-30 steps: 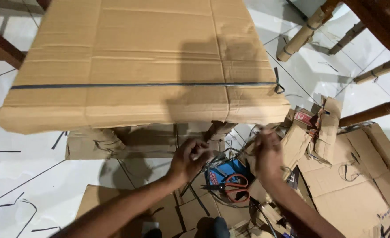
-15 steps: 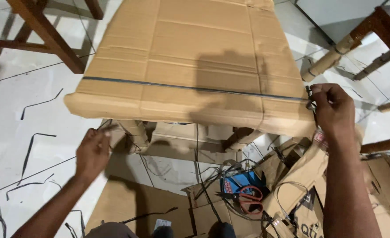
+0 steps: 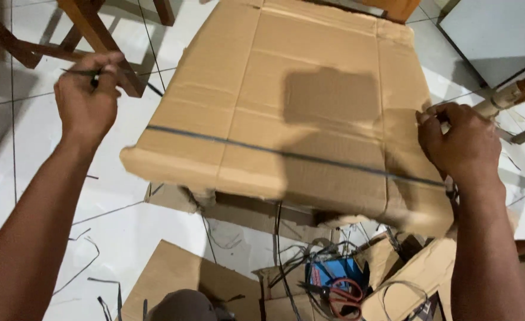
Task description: Wrapping a wooden chair with cardboard and securing it with plastic straps
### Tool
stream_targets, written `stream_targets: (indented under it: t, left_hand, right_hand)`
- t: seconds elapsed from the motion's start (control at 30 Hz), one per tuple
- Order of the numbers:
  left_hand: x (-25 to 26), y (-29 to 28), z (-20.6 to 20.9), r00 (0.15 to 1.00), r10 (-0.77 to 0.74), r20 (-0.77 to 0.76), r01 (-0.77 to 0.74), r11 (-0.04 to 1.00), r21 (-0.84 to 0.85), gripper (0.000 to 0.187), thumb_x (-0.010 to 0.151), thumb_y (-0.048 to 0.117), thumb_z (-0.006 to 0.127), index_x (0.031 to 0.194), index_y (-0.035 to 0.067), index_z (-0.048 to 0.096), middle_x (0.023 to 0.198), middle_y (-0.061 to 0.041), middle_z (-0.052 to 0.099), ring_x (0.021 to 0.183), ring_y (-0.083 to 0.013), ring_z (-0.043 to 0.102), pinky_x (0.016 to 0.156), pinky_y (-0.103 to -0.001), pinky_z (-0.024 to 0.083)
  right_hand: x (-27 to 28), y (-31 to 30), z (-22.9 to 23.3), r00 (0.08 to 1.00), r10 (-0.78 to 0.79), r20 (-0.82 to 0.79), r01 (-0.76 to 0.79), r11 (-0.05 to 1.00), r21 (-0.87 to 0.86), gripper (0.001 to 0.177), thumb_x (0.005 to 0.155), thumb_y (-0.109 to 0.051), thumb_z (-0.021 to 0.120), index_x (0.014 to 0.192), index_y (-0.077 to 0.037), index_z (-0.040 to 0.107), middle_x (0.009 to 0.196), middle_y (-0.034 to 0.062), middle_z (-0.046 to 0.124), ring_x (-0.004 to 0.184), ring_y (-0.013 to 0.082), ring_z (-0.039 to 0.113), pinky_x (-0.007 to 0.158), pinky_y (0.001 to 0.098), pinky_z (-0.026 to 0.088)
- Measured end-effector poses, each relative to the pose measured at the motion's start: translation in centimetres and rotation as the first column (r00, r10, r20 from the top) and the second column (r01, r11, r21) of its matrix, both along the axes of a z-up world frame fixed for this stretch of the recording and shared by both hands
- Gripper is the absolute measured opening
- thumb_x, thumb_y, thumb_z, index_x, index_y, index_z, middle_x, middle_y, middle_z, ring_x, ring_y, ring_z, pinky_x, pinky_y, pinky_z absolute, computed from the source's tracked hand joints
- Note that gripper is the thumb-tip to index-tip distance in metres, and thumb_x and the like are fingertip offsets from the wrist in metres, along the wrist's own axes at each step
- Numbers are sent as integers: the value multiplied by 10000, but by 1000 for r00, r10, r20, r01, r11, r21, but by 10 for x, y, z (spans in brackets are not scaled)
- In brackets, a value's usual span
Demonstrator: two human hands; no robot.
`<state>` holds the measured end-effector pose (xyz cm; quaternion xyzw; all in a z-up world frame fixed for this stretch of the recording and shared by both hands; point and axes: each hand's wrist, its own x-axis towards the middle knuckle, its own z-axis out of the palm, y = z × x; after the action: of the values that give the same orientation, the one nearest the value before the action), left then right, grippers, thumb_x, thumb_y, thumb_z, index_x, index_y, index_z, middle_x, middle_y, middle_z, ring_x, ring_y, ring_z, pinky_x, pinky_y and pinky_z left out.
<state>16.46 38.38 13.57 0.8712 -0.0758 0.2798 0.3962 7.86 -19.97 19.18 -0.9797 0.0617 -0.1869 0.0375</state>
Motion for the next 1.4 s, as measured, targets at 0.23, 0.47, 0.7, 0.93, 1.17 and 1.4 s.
stream_targets:
  t: [0.23, 0.47, 0.7, 0.93, 1.17, 1.4]
  left_hand:
    - [32, -74, 79, 946, -309, -100, 309, 951, -25, 293, 958, -29, 555, 1185, 119, 667, 795, -28, 647, 686, -100, 574, 623, -242, 415]
    - [49, -149, 107, 846, -531, -44, 533, 841, 89, 262, 853, -20, 674, 1090, 88, 705, 818, -206, 714, 777, -447, 711, 666, -503, 541]
    - [57, -241, 79, 814, -571, -107, 552, 818, -162, 209, 891, 78, 680, 1086, 149, 705, 858, -154, 752, 791, -347, 742, 686, -434, 568]
    - [44, -351, 45, 666, -685, -294, 512, 707, -488, 145, 835, 263, 669, 967, 214, 703, 778, -33, 692, 753, -235, 652, 681, -334, 502]
    - [35, -410, 34, 701, -705, -106, 694, 709, -124, 182, 933, 103, 541, 1112, 128, 570, 859, -198, 735, 832, -468, 729, 711, -564, 582]
    - [31, -410, 52, 686, -698, -203, 722, 688, 73, 137, 1000, 189, 474, 1130, 159, 443, 796, -193, 695, 795, -431, 731, 728, -575, 561]
  right_hand:
    - [25, -1, 1, 997, 45, -62, -44, 999, 18, 303, 1116, -352, 581, 1157, -116, 767, 1020, 178, 751, 768, 382, 721, 638, 523, 571]
    - [25, -19, -30, 980, 110, 164, -120, 991, 53, 275, 915, -91, 750, 1144, -241, 734, 945, 56, 642, 879, 366, 729, 775, 490, 608]
    - [15, 4, -8, 983, 9, 181, -46, 979, 197, 142, 963, -148, 764, 1096, -197, 754, 911, 69, 722, 791, 324, 742, 774, 428, 616]
    - [16, 4, -3, 966, 44, 255, -92, 980, 178, 158, 939, -111, 718, 1093, -141, 735, 918, 62, 708, 780, 319, 745, 660, 441, 613]
    - [14, 6, 7, 978, -45, 202, -5, 970, 243, 158, 1042, -92, 598, 1157, -90, 706, 907, 117, 743, 755, 341, 759, 687, 479, 636]
    - [13, -19, -13, 954, -180, 241, 60, 899, 435, 48, 1035, -156, 614, 1074, -153, 643, 802, 125, 726, 722, 372, 732, 606, 489, 582]
